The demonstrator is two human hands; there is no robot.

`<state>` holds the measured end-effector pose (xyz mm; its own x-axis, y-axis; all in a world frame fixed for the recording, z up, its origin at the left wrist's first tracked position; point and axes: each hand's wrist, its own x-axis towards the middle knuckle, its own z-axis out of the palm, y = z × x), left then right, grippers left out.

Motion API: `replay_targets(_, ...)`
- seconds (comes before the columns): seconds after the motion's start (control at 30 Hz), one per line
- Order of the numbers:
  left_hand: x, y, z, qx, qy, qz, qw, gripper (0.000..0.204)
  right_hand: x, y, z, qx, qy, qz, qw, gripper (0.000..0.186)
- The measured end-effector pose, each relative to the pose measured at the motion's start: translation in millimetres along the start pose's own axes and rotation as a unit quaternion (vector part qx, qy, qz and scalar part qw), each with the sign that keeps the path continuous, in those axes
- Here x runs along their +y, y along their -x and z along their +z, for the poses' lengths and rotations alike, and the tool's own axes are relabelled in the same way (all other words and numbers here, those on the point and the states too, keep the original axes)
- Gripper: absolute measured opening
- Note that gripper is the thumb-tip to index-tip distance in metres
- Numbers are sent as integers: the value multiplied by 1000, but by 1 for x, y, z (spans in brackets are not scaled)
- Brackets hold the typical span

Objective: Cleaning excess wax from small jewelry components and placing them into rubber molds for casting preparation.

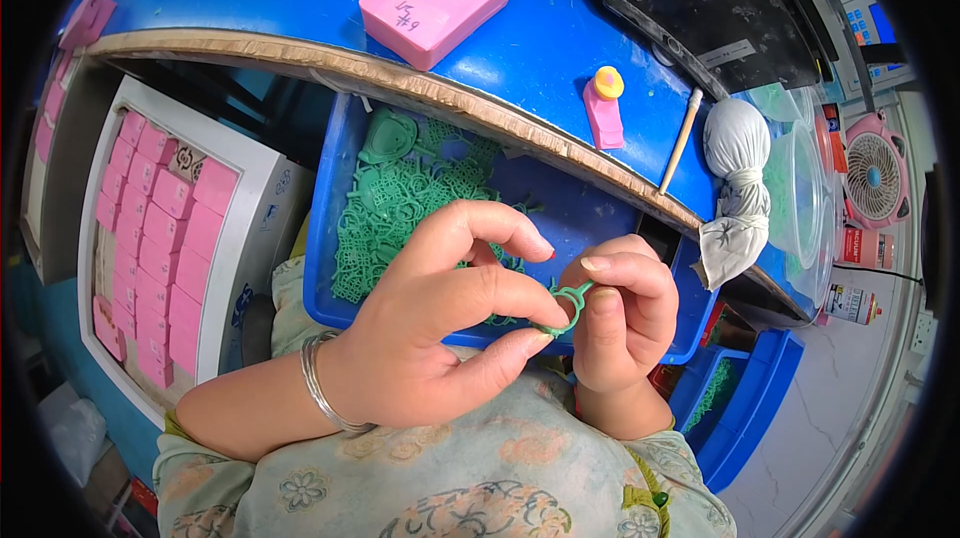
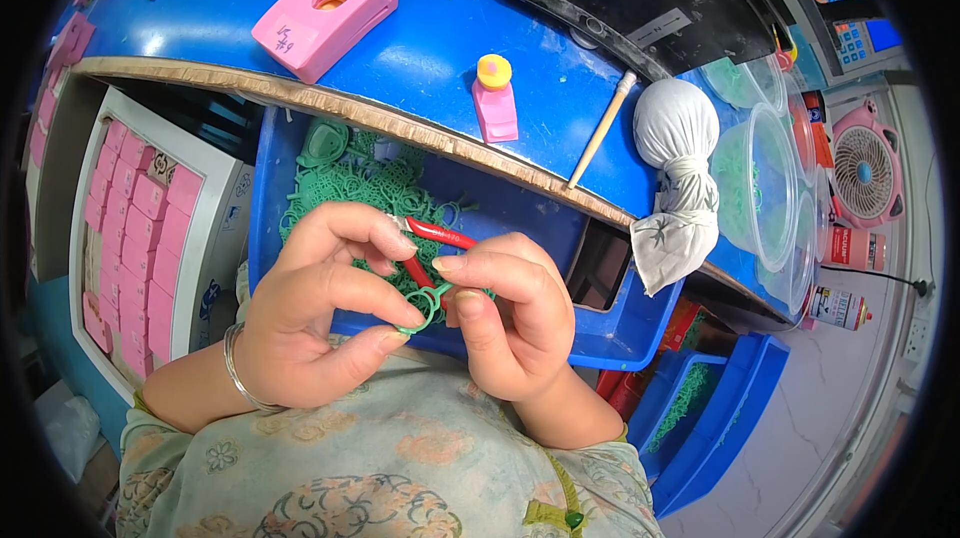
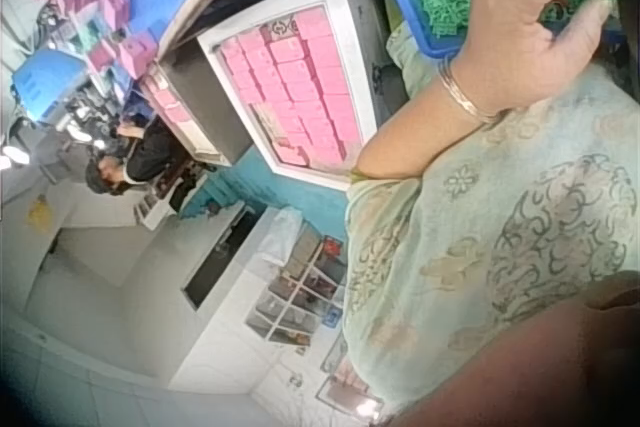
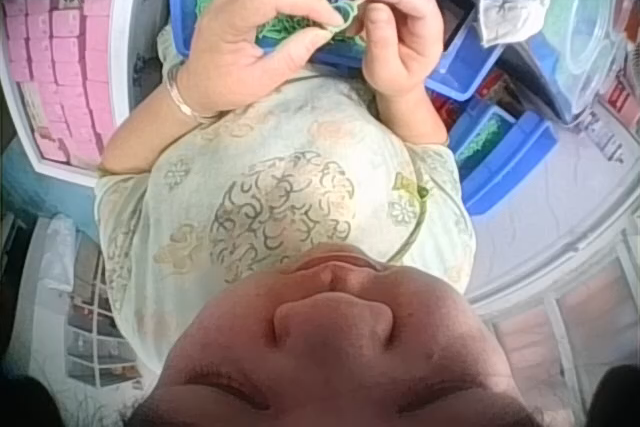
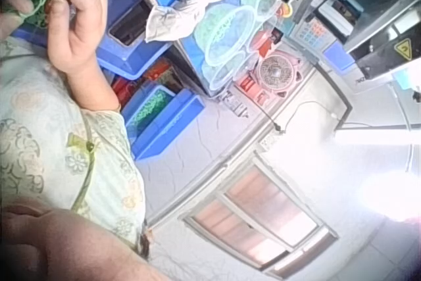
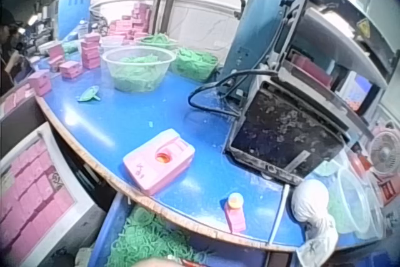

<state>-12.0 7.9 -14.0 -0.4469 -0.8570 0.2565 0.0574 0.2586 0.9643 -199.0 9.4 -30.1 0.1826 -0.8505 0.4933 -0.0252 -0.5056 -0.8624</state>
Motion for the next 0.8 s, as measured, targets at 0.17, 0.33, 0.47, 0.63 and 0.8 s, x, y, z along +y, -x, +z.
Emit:
replay_targets(0.17, 1, 0, 1, -1, -8, 0, 1000, 20, -2, -2, -1, -19, -66, 17, 997, 16)
replay_targets(0.33, -1, 0, 1, -2, -1, 9, 1000, 19, -8, -4, 3, 30, -211, 130, 968, 16)
replay_targets(0.47, 0, -1, 1, -3, 3, 8, 1000, 17, -5, -3, 1, -11, -232, 161, 959, 14)
replay_targets(0.63, -4, 0, 2, 4, 36, 12, 999, 18, -3, -3, 0, 2, -355, 236, 905, 10)
replay_targets(0.8, -3, 1, 1, 4, 49, 11, 999, 20, -4, -2, 3, 8, -357, 239, 903, 8)
